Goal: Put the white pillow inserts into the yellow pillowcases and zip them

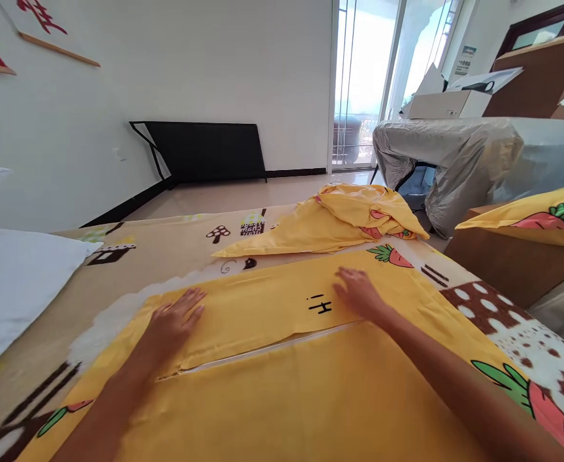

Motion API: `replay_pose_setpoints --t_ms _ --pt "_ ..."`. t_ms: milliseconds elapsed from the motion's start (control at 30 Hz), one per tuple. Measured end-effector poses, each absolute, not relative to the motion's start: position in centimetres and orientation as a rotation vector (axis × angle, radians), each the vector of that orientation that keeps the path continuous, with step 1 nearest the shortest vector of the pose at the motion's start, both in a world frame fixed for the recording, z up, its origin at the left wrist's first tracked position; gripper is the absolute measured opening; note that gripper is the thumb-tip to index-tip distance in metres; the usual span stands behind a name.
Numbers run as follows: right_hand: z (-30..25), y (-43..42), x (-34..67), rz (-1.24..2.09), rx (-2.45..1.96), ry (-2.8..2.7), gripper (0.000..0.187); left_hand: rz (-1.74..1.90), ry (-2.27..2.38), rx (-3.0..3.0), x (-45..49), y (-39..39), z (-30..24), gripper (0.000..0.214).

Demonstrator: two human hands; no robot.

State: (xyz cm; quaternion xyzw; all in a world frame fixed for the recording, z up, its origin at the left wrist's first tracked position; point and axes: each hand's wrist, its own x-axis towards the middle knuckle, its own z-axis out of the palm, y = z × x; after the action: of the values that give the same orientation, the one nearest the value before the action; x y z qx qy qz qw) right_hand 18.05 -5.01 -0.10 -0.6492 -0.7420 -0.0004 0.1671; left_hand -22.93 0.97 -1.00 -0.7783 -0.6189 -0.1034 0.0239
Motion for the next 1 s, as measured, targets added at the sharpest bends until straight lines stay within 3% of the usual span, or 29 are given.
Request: replay_pose_setpoints --t_ms 100,167,267,400,600,1000 --pt "0.6 -11.1 11.6 0.227 -1.205 -2.581 0.048 -0.242 -1.674 -2.711 -19.0 -0.8 -0.6 0.051" --pt "0.5 -14.1 9.3 0.357 -1.048 -2.660 0.056 -0.108 -1.583 -2.824 -16.5 -2.3 -0.3 0.052" --pt "0.3 -15.8 9.0 0.439 -1.029 -2.638 0.052 0.030 -1.487 -2.879 -13.5 -4.4 0.8 0.051" --pt "0.2 -15.4 9.7 0.383 -1.077 -2.557 0.043 -0.086 -1.358 -3.052 -10.2 -5.0 1.7 0.052" --pt "-1.2 -15.4 9.2 0.311 -1.240 -2.437 0.054 0.085 -1.512 -3.143 -7.9 -2.5 0.0 0.059" --pt "-1.5 -15.5 8.6 0.176 -1.191 -2.494 0.059 0.355 -1.529 -3.085 -7.4 -0.8 0.8 0.075"
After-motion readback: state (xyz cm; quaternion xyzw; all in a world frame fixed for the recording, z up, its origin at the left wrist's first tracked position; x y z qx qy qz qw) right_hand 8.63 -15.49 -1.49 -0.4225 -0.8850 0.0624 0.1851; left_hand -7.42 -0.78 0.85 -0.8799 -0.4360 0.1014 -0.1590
